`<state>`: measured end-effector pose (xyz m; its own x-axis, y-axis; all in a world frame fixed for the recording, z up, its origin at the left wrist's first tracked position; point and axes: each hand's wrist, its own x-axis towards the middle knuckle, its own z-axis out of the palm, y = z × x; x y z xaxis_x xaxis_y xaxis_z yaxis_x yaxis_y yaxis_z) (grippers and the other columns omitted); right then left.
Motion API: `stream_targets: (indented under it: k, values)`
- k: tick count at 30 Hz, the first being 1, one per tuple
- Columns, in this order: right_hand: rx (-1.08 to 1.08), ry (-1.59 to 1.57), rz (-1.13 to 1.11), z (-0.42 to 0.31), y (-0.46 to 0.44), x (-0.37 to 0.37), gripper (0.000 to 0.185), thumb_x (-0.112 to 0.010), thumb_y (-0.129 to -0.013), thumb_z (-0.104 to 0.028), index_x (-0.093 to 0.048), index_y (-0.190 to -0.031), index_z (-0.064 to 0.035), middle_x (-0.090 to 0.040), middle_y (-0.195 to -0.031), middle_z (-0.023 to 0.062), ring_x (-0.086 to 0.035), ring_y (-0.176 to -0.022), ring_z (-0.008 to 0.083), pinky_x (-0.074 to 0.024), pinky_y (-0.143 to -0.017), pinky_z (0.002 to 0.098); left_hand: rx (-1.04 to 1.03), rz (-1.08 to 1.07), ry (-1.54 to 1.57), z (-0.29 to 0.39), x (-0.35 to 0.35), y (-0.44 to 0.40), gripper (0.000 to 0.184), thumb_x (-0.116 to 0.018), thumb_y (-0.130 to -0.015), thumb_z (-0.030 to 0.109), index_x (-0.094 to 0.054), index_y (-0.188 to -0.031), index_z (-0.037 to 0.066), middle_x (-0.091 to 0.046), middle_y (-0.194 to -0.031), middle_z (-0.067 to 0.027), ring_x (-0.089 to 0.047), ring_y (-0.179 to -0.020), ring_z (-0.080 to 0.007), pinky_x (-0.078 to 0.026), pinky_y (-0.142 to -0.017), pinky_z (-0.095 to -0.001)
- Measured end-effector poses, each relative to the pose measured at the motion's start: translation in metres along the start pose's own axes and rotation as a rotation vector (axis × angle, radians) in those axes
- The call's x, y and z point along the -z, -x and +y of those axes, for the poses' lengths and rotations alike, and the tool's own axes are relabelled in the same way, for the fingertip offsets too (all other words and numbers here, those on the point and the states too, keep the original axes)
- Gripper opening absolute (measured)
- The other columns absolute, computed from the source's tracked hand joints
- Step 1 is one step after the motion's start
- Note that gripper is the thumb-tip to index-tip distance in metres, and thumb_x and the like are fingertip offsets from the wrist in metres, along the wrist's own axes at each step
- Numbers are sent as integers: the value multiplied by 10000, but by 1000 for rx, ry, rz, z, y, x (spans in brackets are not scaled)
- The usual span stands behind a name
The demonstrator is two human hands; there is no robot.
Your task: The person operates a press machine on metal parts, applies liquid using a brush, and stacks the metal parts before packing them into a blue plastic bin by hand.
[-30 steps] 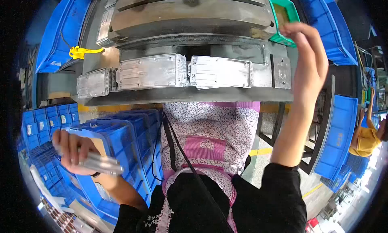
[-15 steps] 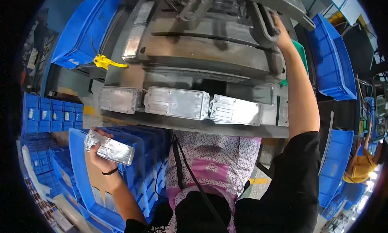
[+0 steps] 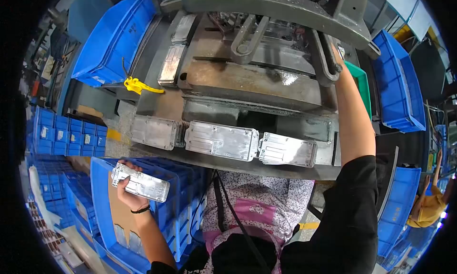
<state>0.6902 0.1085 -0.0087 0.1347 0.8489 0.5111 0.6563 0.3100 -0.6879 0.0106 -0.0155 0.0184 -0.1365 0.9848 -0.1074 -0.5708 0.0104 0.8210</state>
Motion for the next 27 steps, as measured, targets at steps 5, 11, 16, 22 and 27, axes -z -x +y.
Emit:
stream_targets:
  k: [5,11,16,22,27]
  values:
    - [-391,-108,67,-85,6,0,387,-568,-942,-270,-567,-1251,-37,-654,-1076,120,-625,-906,193,-497,-810,309,4,-11,-2,0,3,0,581,-574,-689,163,-449,-1239,25,-556,-995,-128,-524,-896,-243,-415,-865,-378]
    - [-263,183,-262,-79,1,28,612,-711,-782,-251,-512,-1297,12,-591,-1253,201,-555,-1156,282,-405,-1001,361,1,-61,15,1,2,2,554,-563,-711,142,-463,-1238,5,-532,-1013,-123,-505,-903,-224,-411,-872,-338]
    - [-265,504,-293,-77,-1,40,507,-735,-787,-277,-589,-1192,-8,-597,-1217,179,-574,-1098,262,-435,-959,367,-1,-80,71,0,5,0,560,-559,-712,118,-460,-1250,-6,-556,-1032,-138,-521,-930,-252,-424,-896,-365]
    - [-319,621,-304,-62,20,84,740,-764,-715,-249,-463,-1358,-41,-510,-1335,226,-465,-1275,335,-377,-1050,394,6,-71,78,-1,10,0,573,-553,-720,131,-459,-1271,3,-576,-1062,-144,-544,-937,-262,-434,-914,-378]
    - [-251,343,-268,-202,91,78,733,-714,-666,38,-449,-1346,-29,-492,-1265,97,-485,-1189,219,-371,-1045,344,28,-73,61,-3,10,-1,569,-520,-710,158,-458,-1259,19,-558,-1052,-143,-531,-985,-262,-419,-923,-391]
